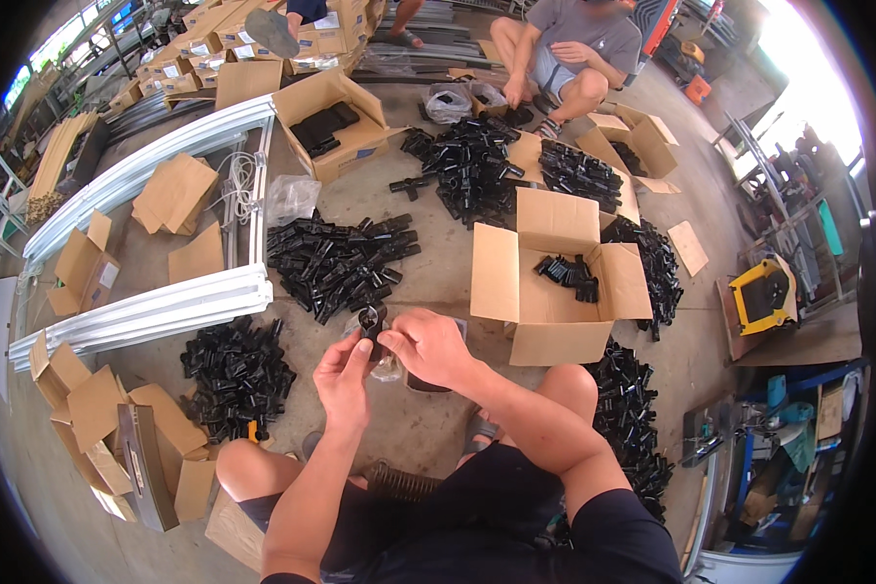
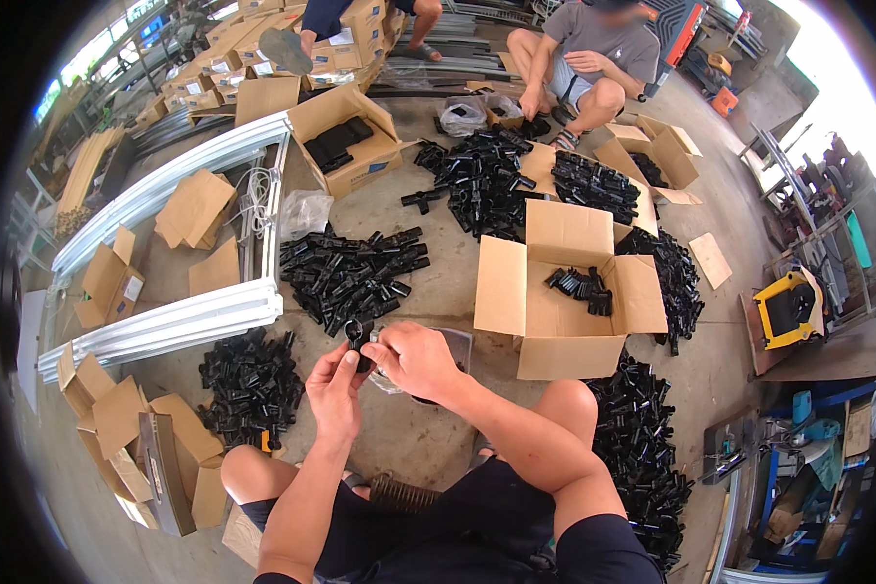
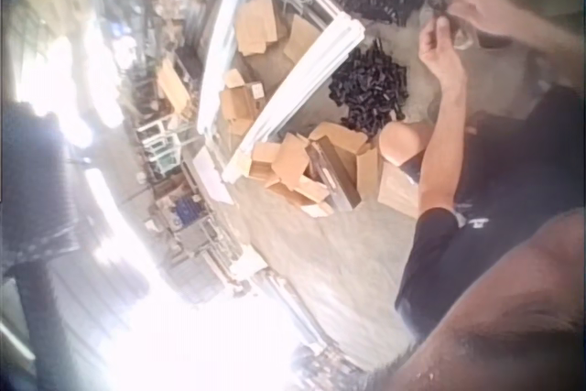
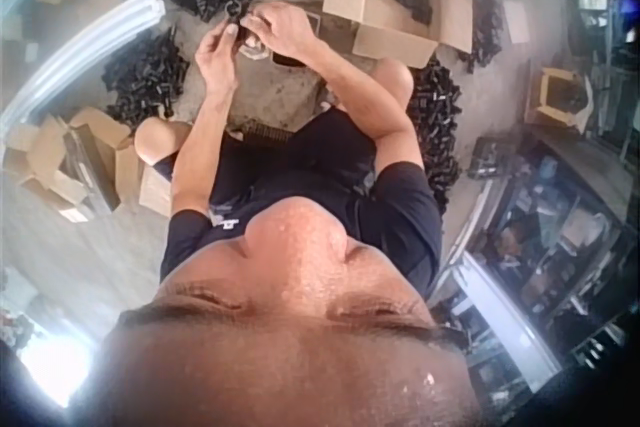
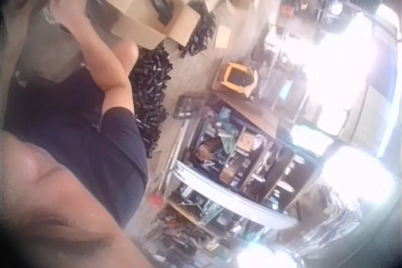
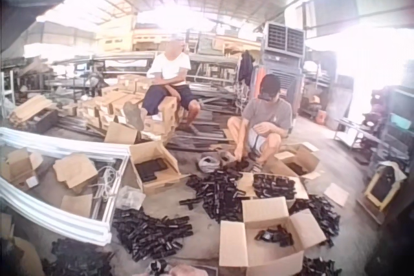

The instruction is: The person picks up black plastic hardware components from a pile on the floor, fits them together by hand, and places them into a cardboard box.

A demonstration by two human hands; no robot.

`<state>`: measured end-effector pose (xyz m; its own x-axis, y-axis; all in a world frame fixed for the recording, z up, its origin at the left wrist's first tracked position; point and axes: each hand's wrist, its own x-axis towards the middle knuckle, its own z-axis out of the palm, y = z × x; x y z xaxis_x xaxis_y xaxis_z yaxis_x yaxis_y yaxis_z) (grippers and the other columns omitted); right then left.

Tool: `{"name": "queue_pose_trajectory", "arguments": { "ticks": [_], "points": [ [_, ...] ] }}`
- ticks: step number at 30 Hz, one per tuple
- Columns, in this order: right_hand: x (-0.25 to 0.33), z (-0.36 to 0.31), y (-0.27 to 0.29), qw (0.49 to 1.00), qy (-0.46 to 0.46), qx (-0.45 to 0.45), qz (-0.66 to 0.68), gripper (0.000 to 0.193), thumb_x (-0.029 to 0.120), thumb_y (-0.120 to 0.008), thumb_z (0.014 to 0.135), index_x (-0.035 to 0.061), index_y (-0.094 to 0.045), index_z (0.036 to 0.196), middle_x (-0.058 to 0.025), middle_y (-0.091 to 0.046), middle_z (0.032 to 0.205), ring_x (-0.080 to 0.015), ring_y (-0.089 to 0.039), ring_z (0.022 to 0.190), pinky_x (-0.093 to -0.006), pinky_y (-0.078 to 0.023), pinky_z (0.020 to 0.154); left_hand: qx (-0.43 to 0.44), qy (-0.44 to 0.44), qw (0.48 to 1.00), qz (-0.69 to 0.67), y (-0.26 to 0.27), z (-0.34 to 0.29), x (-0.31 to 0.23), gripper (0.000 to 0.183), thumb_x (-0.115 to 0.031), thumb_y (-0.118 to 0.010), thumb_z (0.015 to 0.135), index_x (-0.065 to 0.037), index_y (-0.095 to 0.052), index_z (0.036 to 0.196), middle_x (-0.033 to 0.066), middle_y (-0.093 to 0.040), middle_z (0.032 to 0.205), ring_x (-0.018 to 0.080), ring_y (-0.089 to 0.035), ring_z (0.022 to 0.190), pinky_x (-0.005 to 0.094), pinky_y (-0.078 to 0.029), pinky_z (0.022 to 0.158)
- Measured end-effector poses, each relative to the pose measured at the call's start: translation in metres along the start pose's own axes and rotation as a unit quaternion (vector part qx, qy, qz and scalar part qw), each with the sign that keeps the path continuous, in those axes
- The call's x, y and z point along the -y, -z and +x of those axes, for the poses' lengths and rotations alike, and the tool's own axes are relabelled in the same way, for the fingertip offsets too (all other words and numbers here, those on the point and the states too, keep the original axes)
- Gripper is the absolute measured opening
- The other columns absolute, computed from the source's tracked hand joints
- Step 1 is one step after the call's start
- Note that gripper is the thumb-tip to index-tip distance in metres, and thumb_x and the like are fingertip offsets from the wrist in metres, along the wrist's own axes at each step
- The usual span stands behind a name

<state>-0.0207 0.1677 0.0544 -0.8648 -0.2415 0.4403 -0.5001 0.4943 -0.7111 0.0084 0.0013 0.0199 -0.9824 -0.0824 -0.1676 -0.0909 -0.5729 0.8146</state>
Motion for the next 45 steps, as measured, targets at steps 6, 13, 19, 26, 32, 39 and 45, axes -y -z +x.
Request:
{"name": "queue_pose_trajectory", "arguments": {
  "ticks": [6, 13, 19, 26, 32, 39, 45],
  "points": [
    [0.003, -0.005, -0.003, 1.0, -0.025, -0.014, 0.011, 0.021, 0.019, -0.068, 0.096, 0.0012, -0.062, 0.087, -0.0148, -0.064, 0.076, -0.0364, -0.063, 0.066, -0.0428, -0.048, 0.057, 0.009, 0.0, 1.0, 0.02, 0.001, -0.001, 0.005, 0.02, -0.002, -0.066, 0.098, 0.002, -0.068, 0.118, 0.0109, -0.074, 0.108, 0.0182, -0.072, 0.093, 0.0367, -0.062, 0.087],
    [0.01, 0.002, 0.001, 0.999, -0.03, 0.004, 0.018, 0.018, 0.018, -0.066, 0.096, 0.0022, -0.061, 0.09, -0.0151, -0.064, 0.078, -0.0372, -0.065, 0.07, -0.044, -0.049, 0.06, -0.009, 0.007, 1.0, 0.002, 0.008, 0.005, 0.004, 0.019, -0.002, -0.065, 0.099, 0.002, -0.068, 0.117, 0.0103, -0.073, 0.108, 0.0184, -0.072, 0.094, 0.0389, -0.062, 0.088],
    [-0.009, -0.003, -0.005, 0.998, -0.005, 0.015, -0.056, 0.017, 0.018, -0.069, 0.095, 0.0033, -0.06, 0.093, -0.0143, -0.066, 0.083, -0.0362, -0.066, 0.07, -0.0431, -0.05, 0.058, 0.003, 0.006, 1.0, 0.026, 0.002, 0.003, 0.006, 0.019, -0.002, -0.065, 0.099, 0.002, -0.067, 0.117, 0.0106, -0.073, 0.109, 0.0182, -0.072, 0.095, 0.0385, -0.062, 0.088],
    [0.0, 0.006, -0.004, 1.0, -0.01, -0.011, 0.009, 0.023, 0.02, -0.066, 0.097, 0.0035, -0.059, 0.082, -0.0139, -0.065, 0.078, -0.0366, -0.065, 0.069, -0.0448, -0.049, 0.056, -0.006, 0.007, 1.0, 0.02, 0.004, 0.009, 0.004, 0.018, 0.001, -0.068, 0.096, 0.003, -0.07, 0.114, 0.0099, -0.074, 0.106, 0.0174, -0.072, 0.092, 0.033, -0.061, 0.086],
    [-0.001, 0.004, 0.0, 0.999, -0.02, 0.015, -0.042, 0.015, 0.017, -0.07, 0.094, 0.0051, -0.062, 0.09, -0.0136, -0.066, 0.08, -0.036, -0.067, 0.071, -0.0442, -0.051, 0.06, -0.018, 0.004, 1.0, -0.009, 0.006, 0.01, 0.011, 0.016, 0.001, -0.065, 0.097, 0.004, -0.068, 0.112, 0.0127, -0.073, 0.106, 0.0193, -0.072, 0.093, 0.038, -0.063, 0.085],
    [-0.004, -0.001, -0.005, 0.995, -0.045, 0.039, -0.076, 0.014, 0.015, -0.068, 0.095, 0.0033, -0.06, 0.098, -0.0167, -0.069, 0.084, -0.0382, -0.069, 0.073, -0.042, -0.054, 0.064, -0.026, 0.014, 0.999, 0.027, -0.003, 0.006, 0.003, 0.015, 0.001, -0.067, 0.096, 0.004, -0.068, 0.111, 0.0103, -0.072, 0.102, 0.0176, -0.071, 0.087, 0.0368, -0.064, 0.084],
    [0.016, 0.008, -0.002, 1.0, -0.022, -0.01, -0.017, 0.02, 0.018, -0.062, 0.099, 0.0042, -0.058, 0.085, -0.0149, -0.065, 0.077, -0.0375, -0.065, 0.067, -0.0456, -0.051, 0.059, -0.018, 0.012, 0.999, -0.03, 0.002, 0.006, 0.001, 0.017, -0.001, -0.071, 0.095, 0.004, -0.07, 0.111, 0.0099, -0.074, 0.105, 0.0152, -0.072, 0.087, 0.0294, -0.061, 0.08]
  ]
}}
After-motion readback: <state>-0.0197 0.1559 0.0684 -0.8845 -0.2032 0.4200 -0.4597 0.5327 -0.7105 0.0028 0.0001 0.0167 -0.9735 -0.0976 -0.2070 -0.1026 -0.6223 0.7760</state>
